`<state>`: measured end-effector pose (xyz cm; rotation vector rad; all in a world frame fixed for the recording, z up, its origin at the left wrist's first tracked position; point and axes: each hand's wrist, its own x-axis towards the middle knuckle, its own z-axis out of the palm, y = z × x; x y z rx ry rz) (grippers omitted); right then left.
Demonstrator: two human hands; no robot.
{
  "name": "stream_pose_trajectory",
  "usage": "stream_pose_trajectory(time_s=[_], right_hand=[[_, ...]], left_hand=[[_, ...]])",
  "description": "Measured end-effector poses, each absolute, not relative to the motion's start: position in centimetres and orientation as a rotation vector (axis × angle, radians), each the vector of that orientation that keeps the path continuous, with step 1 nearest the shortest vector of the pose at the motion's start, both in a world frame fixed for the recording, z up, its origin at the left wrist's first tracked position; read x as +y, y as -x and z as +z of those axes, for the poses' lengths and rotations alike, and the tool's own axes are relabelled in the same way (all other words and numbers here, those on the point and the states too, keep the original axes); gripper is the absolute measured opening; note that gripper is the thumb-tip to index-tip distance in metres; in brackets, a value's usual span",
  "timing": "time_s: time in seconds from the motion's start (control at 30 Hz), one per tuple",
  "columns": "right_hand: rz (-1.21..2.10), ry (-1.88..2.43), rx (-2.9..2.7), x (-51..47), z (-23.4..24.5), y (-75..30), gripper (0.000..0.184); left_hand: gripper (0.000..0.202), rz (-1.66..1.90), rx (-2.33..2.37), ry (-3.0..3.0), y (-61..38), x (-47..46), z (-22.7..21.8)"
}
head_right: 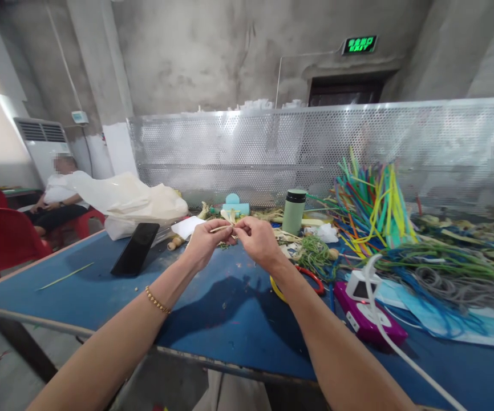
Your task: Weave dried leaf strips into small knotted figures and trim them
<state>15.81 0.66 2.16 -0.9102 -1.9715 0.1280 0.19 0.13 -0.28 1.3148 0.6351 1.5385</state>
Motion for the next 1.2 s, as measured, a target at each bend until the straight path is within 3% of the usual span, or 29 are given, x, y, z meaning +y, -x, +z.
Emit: stream_pose_trajectory(time_s=[0.4, 0.67, 0.8, 0.9, 1.07, 1.2], right_hand=[[-0.071, 0.951, -1.955, -2.2, 1.2, -15.8, 0.012], [-0.032, 0.966, -2.009, -4.0, -1.7, -15.1, 0.015], [0.019, 1.019, -1.987, -2.2, -0.5, -16.2, 0.028], [-0.085, 1.022, -1.802, -1.2, -0.4, -17.4, 0.025], [0.174, 0.974, -1.988, -1.1, -2.4, -17.2, 0.021], [0.182, 1.030, -1.946, -1.5, -3.0, -16.7, 0.021]], left_hand=[[0.016, 1.488, 0.522, -1.204, -1.6, -1.5, -0.4], [0.009, 1.531, 0.607, -1.071, -1.6, -3.3, -3.3], [0.014, 1.434, 0.694, -0.986, -0.7, -2.2, -2.5], [0.015, 1.385, 0.659, -0.978, -0.7, -2.0, -2.0], [0.020, 1.303, 0.680, -0.949, -1.1, -2.5, -3.1], [0.023, 1.297, 0.675, -1.038, -0.8, -2.5, -3.8]])
